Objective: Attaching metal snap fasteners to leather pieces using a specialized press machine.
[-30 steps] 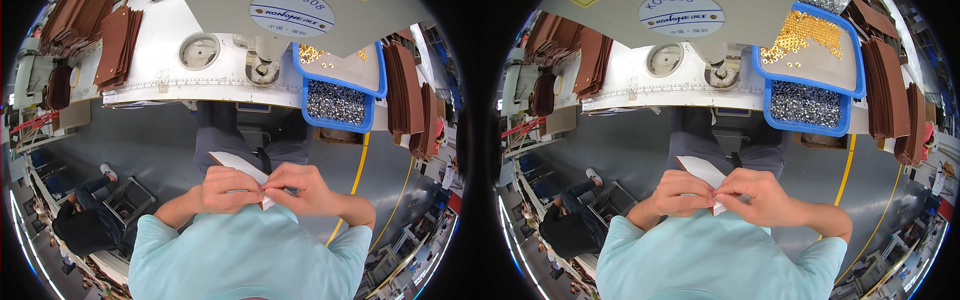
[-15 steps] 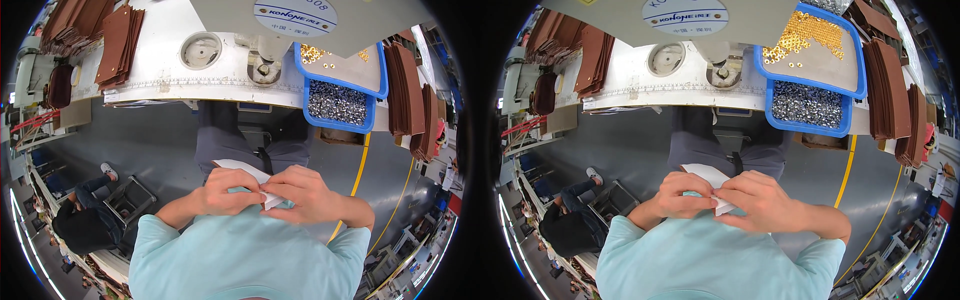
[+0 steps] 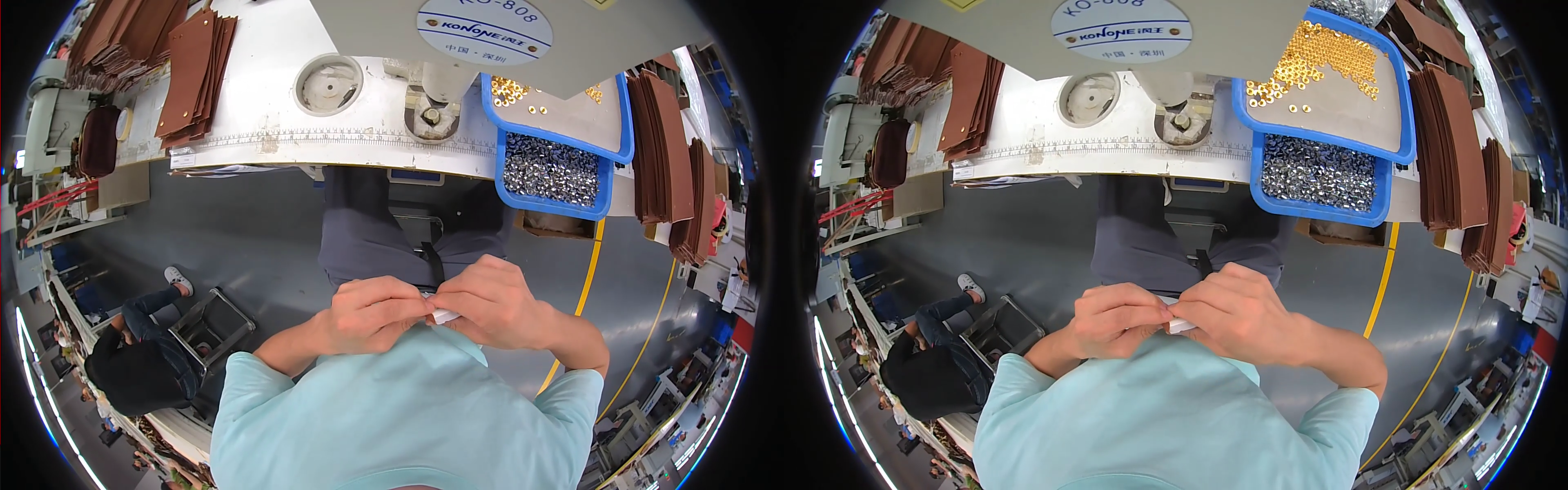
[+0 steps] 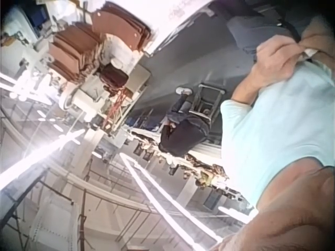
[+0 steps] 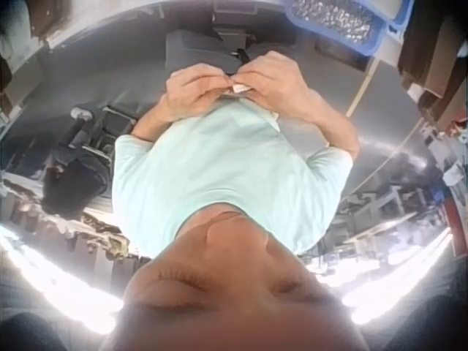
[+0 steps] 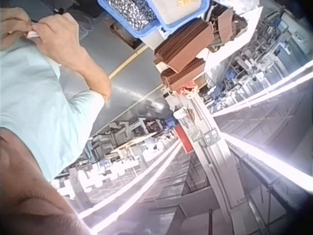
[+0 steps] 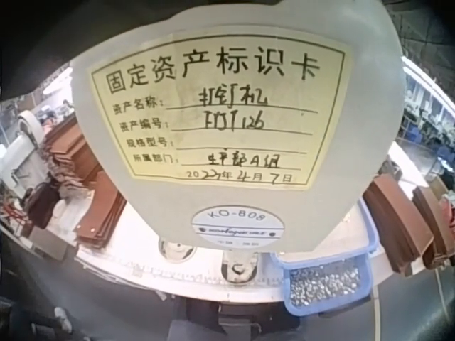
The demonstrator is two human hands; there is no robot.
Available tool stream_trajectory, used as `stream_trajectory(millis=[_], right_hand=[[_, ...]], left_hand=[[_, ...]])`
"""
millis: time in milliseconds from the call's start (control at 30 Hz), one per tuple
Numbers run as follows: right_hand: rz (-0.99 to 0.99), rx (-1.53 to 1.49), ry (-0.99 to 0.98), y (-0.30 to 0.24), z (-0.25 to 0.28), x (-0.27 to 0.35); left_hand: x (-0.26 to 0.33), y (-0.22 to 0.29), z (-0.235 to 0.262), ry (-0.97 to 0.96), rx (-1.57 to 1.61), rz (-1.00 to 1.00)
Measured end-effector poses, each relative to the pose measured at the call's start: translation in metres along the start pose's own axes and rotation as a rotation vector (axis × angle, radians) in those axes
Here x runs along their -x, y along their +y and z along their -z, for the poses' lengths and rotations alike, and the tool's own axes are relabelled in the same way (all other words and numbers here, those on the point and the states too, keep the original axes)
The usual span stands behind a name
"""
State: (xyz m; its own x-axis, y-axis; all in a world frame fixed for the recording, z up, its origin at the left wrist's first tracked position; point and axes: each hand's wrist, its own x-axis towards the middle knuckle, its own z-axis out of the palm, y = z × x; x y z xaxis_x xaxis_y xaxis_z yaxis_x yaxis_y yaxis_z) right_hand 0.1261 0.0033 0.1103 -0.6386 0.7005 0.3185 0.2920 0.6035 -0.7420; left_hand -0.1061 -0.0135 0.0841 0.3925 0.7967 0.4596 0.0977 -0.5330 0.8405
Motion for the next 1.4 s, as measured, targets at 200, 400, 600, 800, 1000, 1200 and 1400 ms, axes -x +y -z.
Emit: stream_trajectory(millis=[200,400,600,800,1000,1200,1400], right_hand=[[0.037,0.022,0.02,0.004,0.003,0.0],[0.124,0.133,0.065,0.009,0.003,-0.003],[0.218,0.23,0.072,0.015,-0.005,0.001],[0.22,0.182,0.148,0.016,-0.009,0.003],[0.086,0.182,0.12,0.011,-0.002,-0.001],[-0.52,0.256,0.353,0.071,0.09,-0.033],[-0.658,0.276,0.166,0.154,0.148,-0.055]], left_hand=[[0.001,-0.002,-0.001,0.005,-0.008,0.039],[0.002,0.0,0.0,0.011,-0.085,0.052],[-0.015,0.003,-0.001,-0.153,-0.014,0.241],[-0.012,0.0,-0.002,-0.229,-0.043,0.227],[-0.026,-0.002,0.002,-0.254,-0.065,0.255],[-0.024,0.0,0.021,-0.05,-0.152,0.421],[-0.035,-0.001,0.033,-0.032,0.188,0.718]])
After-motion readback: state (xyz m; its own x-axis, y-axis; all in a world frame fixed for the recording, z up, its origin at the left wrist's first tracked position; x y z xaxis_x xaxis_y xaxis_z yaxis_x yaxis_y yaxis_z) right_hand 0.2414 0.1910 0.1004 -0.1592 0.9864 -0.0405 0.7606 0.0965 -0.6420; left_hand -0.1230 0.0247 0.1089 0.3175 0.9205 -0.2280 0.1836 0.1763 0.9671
